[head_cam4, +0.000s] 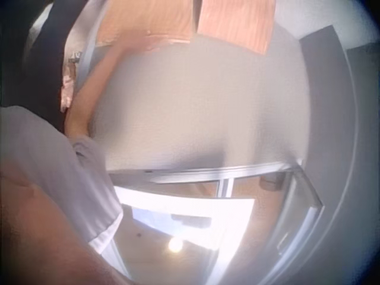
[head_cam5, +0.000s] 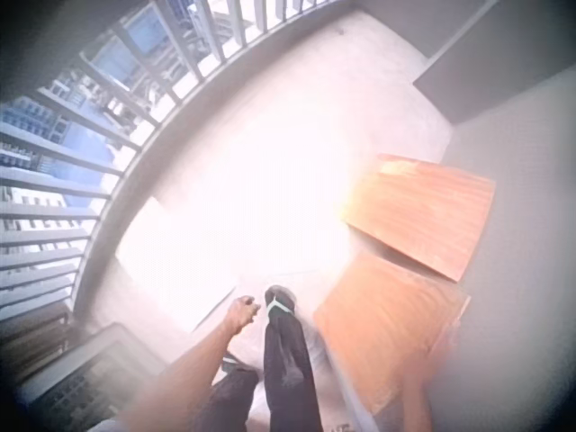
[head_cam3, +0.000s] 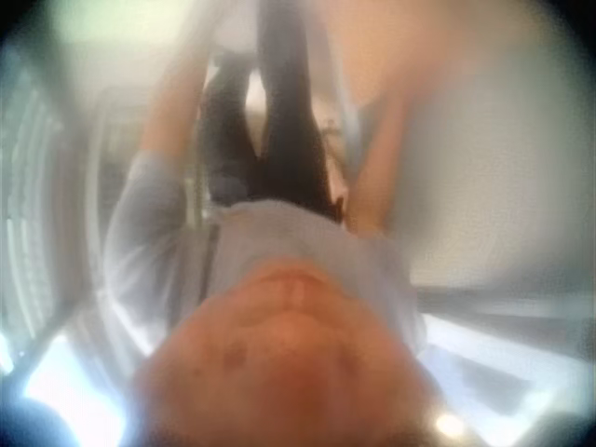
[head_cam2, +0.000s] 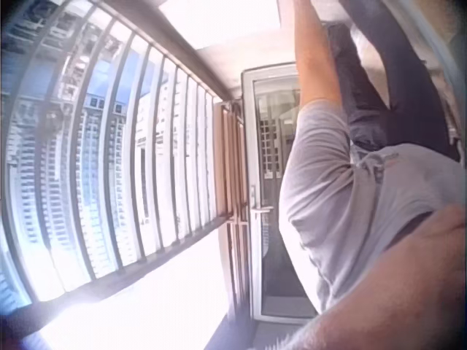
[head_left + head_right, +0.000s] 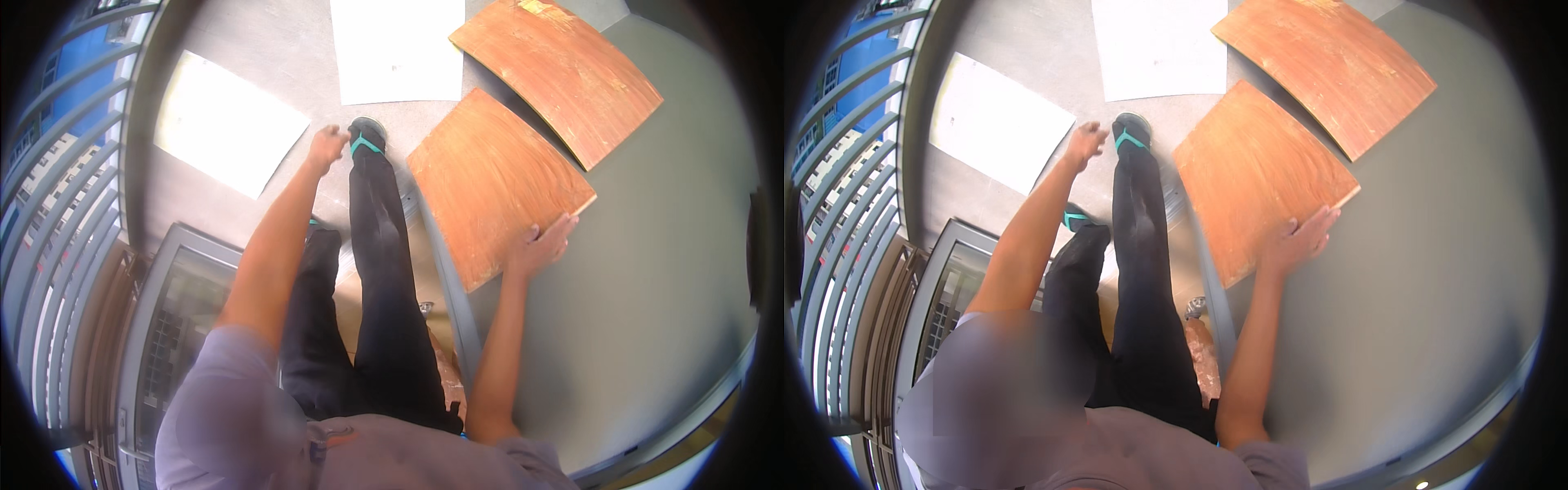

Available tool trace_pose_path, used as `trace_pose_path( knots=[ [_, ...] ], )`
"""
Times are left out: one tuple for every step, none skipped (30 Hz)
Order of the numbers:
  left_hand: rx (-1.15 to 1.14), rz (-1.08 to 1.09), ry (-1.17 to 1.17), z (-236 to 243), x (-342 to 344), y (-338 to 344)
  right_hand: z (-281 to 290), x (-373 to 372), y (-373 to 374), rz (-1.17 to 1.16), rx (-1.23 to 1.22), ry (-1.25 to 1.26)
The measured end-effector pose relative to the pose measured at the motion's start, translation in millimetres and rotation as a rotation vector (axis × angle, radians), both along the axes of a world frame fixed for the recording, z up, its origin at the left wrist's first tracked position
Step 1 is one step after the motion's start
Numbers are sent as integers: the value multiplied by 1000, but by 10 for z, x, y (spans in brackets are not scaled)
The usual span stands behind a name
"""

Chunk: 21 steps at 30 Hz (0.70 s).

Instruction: The person kneels on the floor and uses a utility knife to cut a white panel into smaller pieces. They then move to a balcony to pick up additional panels and return to the room to place them on the floor.

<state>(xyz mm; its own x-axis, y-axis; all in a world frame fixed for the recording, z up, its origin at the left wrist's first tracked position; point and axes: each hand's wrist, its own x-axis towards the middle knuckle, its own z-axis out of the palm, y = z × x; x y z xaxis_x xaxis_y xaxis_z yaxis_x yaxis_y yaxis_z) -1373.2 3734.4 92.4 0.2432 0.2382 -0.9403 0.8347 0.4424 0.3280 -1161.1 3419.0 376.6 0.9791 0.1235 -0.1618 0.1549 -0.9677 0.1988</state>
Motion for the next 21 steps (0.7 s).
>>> trace_pose_path(
  knots=[
    [-74, 162, 7, -218, 130, -50, 4, 15, 46, -11, 11, 4],
    [-152, 326, 10, -408, 269, -95, 56, 44, 156, -20, 18, 3],
    [-232, 485, 12, -561, 383, -159, 96, 44, 228, -35, 22, -1],
    [-283, 628, 9, -705, 524, -248, 93, 41, 252, -25, 9, -14],
    [-333, 772, 7, -832, 650, -344, 78, 41, 265, -13, -4, -27],
    [-387, 924, 4, -950, 773, -423, 53, 54, 268, 7, -21, -43],
    [-391, 1054, 40, -1017, 926, -455, 23, 47, 236, 5, -17, -51],
    [-393, 1185, 76, -1079, 1078, -465, -6, 42, 207, 5, -12, -59],
    [-390, 1319, 114, -1150, 1204, -476, -33, 50, 193, 9, -4, -66],
    [-372, 1425, 112, -1349, 1180, -440, -51, 64, 216, 10, 3, -68],
    [-326, 1442, 102, -1502, 1149, -493, -61, 87, 250, 13, 13, -70],
    [-298, 1419, 100, -1363, 1267, -512, -65, 38, 230, -21, 6, -84],
    [-256, 1411, 84, -1268, 1346, -487, -81, 17, 211, -17, -8, -99],
    [-275, 1466, 22, -1323, 1282, -495, -105, -13, 177, -13, -20, -114],
    [-284, 1544, -55, -1519, 1087, -470, -130, 43, 175, 16, -16, -128],
    [-291, 1627, -134, -1643, 1003, -448, -128, 121, 191, 37, -18, -125],
    [-259, 1529, -124, -1581, 1014, -427, -124, 121, 206, 34, -21, -127],
    [-219, 1421, -112, -1468, 963, -393, -113, 74, 232, 22, -20, -125],
    [-153, 1356, -112, -1434, 876, -308, -117, 65, 253, 20, -29, -130],
    [-90, 1261, -82, -1400, 691, -261, -91, 40, 201, 19, -39, -124],
    [39, 1136, -114, -1228, 653, -160, -76, 28, 168, 12, -56, -127]
  ],
)
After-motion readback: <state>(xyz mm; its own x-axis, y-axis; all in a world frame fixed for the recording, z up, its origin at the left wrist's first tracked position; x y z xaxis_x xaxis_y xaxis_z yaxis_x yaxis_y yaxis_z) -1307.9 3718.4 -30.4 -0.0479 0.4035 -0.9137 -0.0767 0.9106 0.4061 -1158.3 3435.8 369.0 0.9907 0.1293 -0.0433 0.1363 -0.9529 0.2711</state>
